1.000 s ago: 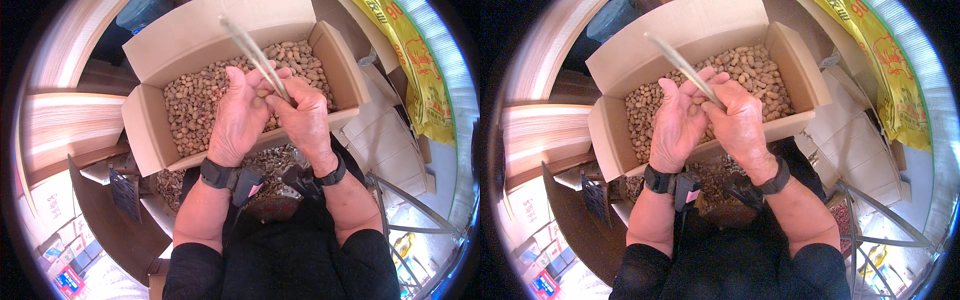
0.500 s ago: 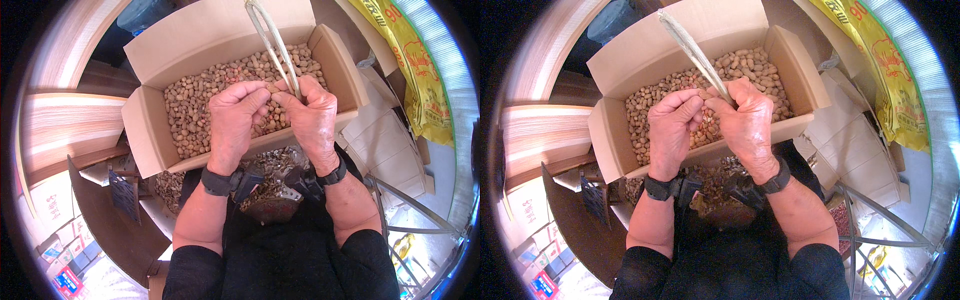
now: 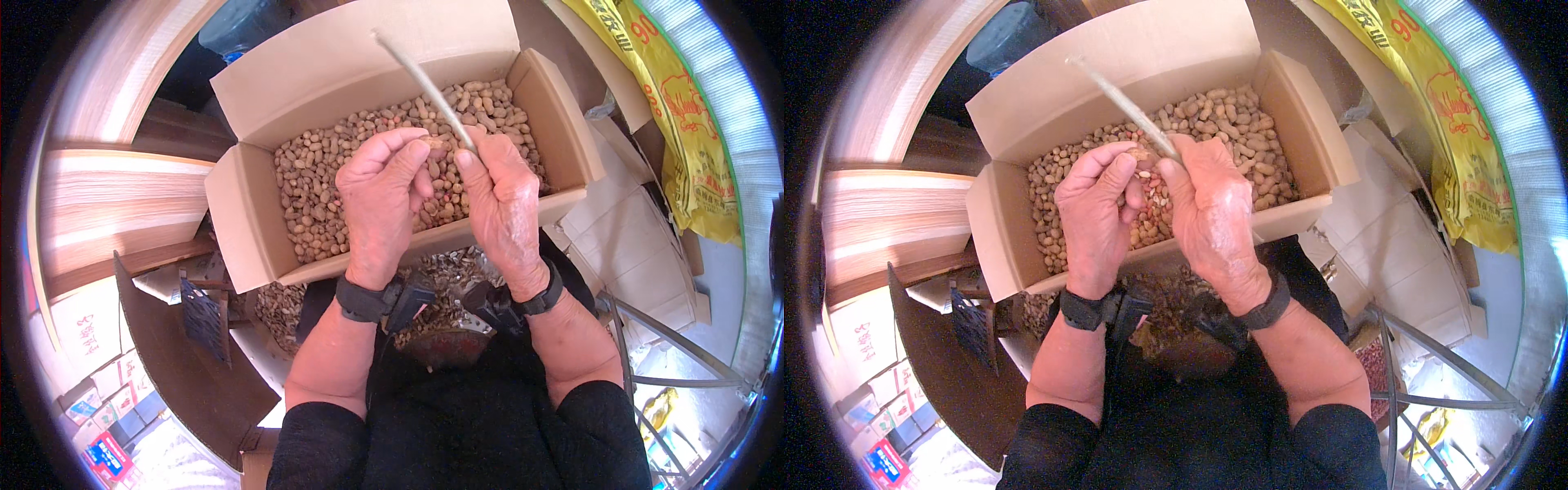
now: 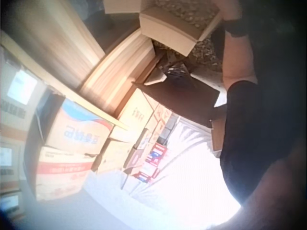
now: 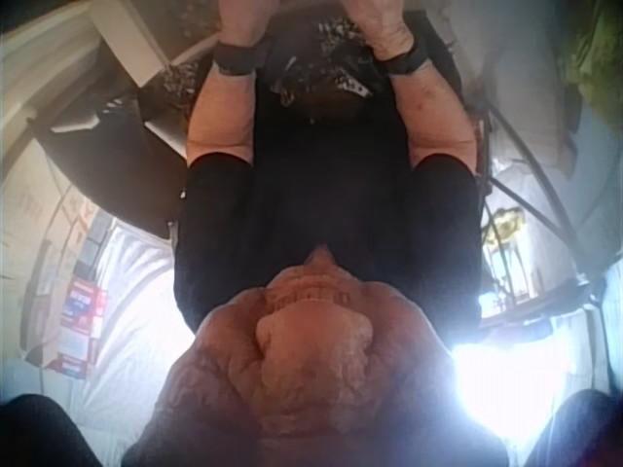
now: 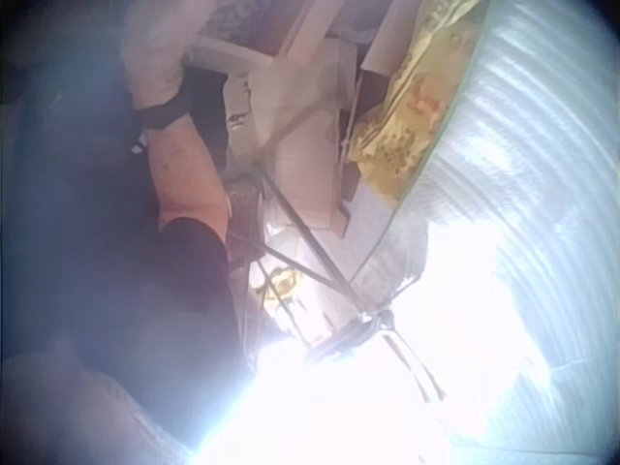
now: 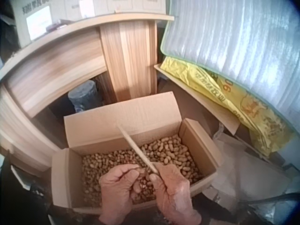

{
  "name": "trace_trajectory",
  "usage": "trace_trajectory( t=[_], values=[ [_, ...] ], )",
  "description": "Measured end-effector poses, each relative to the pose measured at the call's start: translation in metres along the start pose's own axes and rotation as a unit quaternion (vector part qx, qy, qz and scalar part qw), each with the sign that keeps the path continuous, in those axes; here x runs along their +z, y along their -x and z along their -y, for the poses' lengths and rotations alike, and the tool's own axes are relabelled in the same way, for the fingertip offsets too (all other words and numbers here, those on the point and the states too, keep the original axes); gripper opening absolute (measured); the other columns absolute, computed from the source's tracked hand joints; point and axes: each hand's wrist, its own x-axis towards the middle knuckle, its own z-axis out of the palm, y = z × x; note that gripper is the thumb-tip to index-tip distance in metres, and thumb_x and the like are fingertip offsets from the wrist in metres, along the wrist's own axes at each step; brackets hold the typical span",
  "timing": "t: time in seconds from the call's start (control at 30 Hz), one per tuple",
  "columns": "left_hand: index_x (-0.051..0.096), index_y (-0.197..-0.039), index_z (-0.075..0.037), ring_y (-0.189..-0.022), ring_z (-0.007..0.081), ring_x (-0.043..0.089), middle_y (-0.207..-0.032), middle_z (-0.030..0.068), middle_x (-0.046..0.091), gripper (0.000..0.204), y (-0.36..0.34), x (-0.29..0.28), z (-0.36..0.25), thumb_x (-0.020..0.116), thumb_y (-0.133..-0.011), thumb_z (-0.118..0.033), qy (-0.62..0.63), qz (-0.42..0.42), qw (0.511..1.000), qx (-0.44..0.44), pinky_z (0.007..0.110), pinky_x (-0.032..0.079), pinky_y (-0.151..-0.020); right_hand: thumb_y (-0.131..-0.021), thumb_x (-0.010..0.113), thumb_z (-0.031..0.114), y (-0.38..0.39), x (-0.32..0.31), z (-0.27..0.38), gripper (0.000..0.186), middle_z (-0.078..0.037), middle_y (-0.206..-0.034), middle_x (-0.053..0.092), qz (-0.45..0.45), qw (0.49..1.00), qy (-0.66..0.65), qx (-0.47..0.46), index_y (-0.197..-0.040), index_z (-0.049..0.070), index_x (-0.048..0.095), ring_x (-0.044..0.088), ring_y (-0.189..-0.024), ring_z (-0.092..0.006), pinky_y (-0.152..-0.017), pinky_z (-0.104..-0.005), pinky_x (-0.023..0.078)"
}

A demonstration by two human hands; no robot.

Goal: Cracking and processing nuts using a nutcracker tool.

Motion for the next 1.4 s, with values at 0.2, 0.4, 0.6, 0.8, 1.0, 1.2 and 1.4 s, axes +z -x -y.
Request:
trace_trajectory(
  t=[0.2, 0.4, 0.6, 0.8, 1.0, 1.2, 1.4],
  values=[
    [0.061, -0.098, 0.001, -0.049, 0.0054, 0.047, -0.078, 0.0057, 0.064, 0.016, -0.0007, -0.0016, 0.0021, 0.059, -0.086, -0.010, 0.056, 0.000, 0.998, -0.015, 0.017, 0.033, -0.040, -0.083, 0.058, 0.006, 0.0042, 0.0058, 0.0062, 0.026, -0.017, -0.082, 0.057, -0.002, 0.997, 0.045, -0.059, -0.107, -0.001, 0.057, 0.057, -0.075, -0.0323, -0.064, -0.0371, 0.047],
    [0.061, -0.097, 0.000, -0.049, 0.0050, 0.046, -0.074, 0.0028, 0.062, 0.014, -0.0009, -0.0028, 0.0080, 0.060, -0.086, -0.009, 0.062, -0.007, 0.998, 0.004, 0.017, 0.032, -0.040, -0.082, 0.059, 0.008, 0.0051, 0.0094, 0.0039, 0.027, -0.018, -0.083, 0.058, -0.007, 0.995, 0.063, -0.076, -0.107, -0.002, 0.058, 0.058, -0.073, -0.0329, -0.063, -0.0378, 0.047],
    [0.062, -0.095, -0.001, -0.049, 0.0043, 0.045, -0.074, 0.0015, 0.061, 0.013, -0.0013, -0.0014, 0.0084, 0.061, -0.084, -0.008, 0.057, -0.027, 0.998, 0.018, 0.016, 0.031, -0.040, -0.085, 0.059, 0.005, 0.0053, 0.0035, 0.0089, 0.024, -0.014, -0.083, 0.060, 0.037, 0.999, 0.012, 0.015, -0.107, -0.004, 0.059, 0.056, -0.073, -0.0202, -0.070, -0.0285, 0.044],
    [0.061, -0.104, 0.001, -0.050, 0.0041, 0.044, -0.075, 0.0015, 0.061, 0.023, -0.0014, 0.0017, 0.0051, 0.064, -0.083, -0.008, 0.060, -0.008, 0.998, -0.023, 0.016, 0.031, -0.041, -0.077, 0.063, 0.002, 0.0036, 0.0080, 0.0024, 0.018, -0.016, -0.070, 0.057, -0.019, 0.998, -0.061, -0.004, -0.096, 0.002, 0.063, 0.054, -0.062, -0.0282, -0.058, -0.0326, 0.044],
    [0.065, -0.093, 0.003, -0.051, 0.0043, 0.050, -0.068, 0.0028, 0.060, 0.013, 0.0024, -0.0014, 0.0023, 0.062, -0.081, -0.002, 0.039, 0.011, 0.999, -0.017, 0.016, 0.034, -0.040, -0.076, 0.064, 0.002, 0.0025, 0.0057, 0.0058, 0.015, -0.015, -0.068, 0.057, -0.016, 0.998, -0.054, -0.012, -0.090, 0.001, 0.063, 0.053, -0.060, -0.0284, -0.057, -0.0327, 0.044],
    [0.063, -0.091, 0.003, -0.046, 0.0048, 0.045, -0.068, 0.0036, 0.060, 0.012, 0.0048, 0.0013, 0.0025, 0.063, -0.082, -0.004, 0.008, -0.039, 0.999, 0.004, 0.017, 0.031, -0.037, -0.076, 0.064, 0.003, 0.0026, 0.0081, 0.0033, 0.016, -0.015, -0.070, 0.058, -0.008, 1.000, -0.013, -0.020, -0.092, 0.001, 0.062, 0.054, -0.063, -0.0290, -0.058, -0.0329, 0.044],
    [0.065, -0.088, 0.002, -0.050, 0.0049, 0.050, -0.069, 0.0033, 0.062, 0.009, 0.0028, 0.0014, 0.0059, 0.062, -0.080, 0.001, -0.025, -0.055, 0.997, 0.054, 0.017, 0.039, -0.044, -0.079, 0.062, 0.003, 0.0043, 0.0080, 0.0023, 0.018, -0.014, -0.071, 0.058, 0.010, 0.995, -0.096, 0.020, -0.096, 0.001, 0.062, 0.055, -0.064, -0.0250, -0.059, -0.0327, 0.044]
  ],
)
